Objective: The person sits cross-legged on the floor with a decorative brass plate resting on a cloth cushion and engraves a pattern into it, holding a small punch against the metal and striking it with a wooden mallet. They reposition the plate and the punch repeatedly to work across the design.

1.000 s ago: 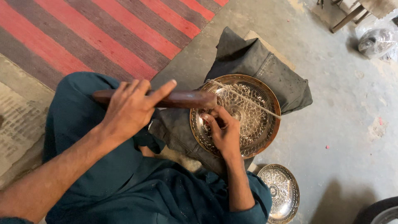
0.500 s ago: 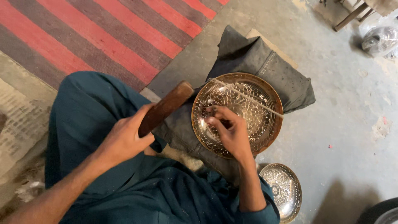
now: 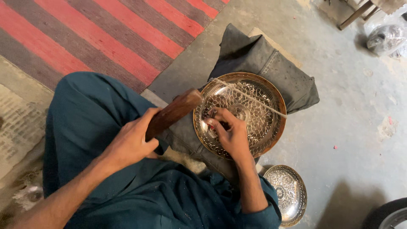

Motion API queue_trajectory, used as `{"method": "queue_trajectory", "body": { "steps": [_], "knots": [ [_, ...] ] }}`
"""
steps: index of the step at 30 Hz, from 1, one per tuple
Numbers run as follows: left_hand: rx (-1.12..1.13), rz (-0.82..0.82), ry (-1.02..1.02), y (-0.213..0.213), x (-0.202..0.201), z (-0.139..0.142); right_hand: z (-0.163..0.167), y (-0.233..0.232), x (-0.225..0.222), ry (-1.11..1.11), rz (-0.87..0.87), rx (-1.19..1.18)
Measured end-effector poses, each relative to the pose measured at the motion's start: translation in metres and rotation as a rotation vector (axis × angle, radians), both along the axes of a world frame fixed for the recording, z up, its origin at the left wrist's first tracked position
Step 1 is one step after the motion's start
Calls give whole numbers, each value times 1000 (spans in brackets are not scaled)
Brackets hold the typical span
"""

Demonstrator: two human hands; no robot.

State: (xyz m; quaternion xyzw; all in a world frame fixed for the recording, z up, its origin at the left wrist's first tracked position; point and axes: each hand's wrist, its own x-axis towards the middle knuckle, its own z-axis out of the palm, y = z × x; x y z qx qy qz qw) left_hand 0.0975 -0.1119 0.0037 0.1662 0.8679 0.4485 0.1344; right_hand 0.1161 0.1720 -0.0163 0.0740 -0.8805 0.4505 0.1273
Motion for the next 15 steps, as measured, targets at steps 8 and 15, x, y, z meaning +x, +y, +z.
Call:
{"method": "queue_trajectory", "body": {
  "steps": [8, 15],
  "knots": [
    [-403, -12, 238, 2, -11, 11, -4, -1, -1, 32, -16, -3],
    [-1, -73, 555, 8, -20, 8, -8, 0, 0, 16, -20, -31]
  ]
}}
